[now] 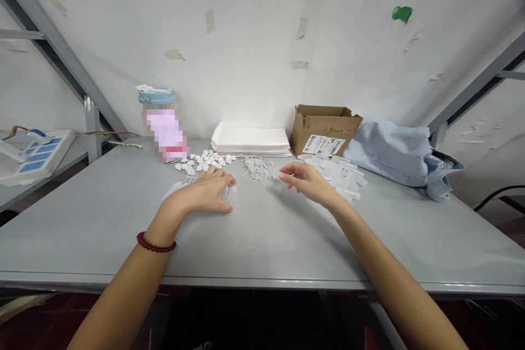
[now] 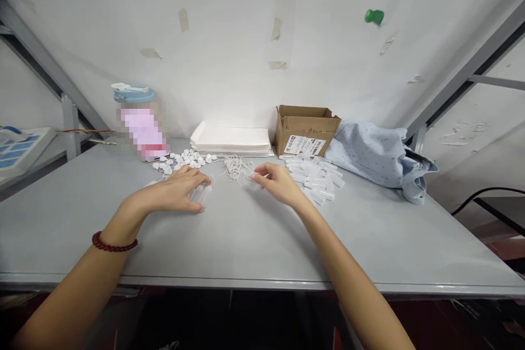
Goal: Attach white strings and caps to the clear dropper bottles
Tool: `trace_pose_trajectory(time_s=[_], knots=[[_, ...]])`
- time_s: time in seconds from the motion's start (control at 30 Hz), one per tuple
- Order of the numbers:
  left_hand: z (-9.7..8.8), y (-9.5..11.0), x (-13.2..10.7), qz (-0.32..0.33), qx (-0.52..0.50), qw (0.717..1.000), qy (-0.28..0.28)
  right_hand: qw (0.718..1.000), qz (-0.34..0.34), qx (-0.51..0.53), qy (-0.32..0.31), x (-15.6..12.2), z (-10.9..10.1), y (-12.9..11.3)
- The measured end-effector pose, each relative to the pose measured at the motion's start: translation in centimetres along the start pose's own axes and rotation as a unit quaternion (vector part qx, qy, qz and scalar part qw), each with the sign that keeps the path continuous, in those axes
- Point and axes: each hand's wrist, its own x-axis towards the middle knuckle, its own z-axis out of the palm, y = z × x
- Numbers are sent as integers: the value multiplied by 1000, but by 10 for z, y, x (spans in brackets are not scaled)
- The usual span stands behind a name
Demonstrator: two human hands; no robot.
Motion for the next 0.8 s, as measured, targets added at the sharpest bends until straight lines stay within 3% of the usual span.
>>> trace_pose_trajectory(time_s=[0.1,0.2,0.3,0.47,0.63,0.8], knots=[[1,0,-1,4,-14,1000,10,992,3,-126,-8,0,-30,11],[2,-1,-1,2,-26,1000,13,974,56,-220,-13,-1,-55,25],[1,0,-2,3,-39,999,11,961,101,-257,-27,0,-69,35],[1,1,-3,21,-83,996,15,954,133,-261,-61,-2,-76,38],[3,8,7,62,-116,988,76,941,181,-280,-54,-4,-80,39],[8,33,35,100,-67,981,150,921,196,-324,-86,-4,-81,38]])
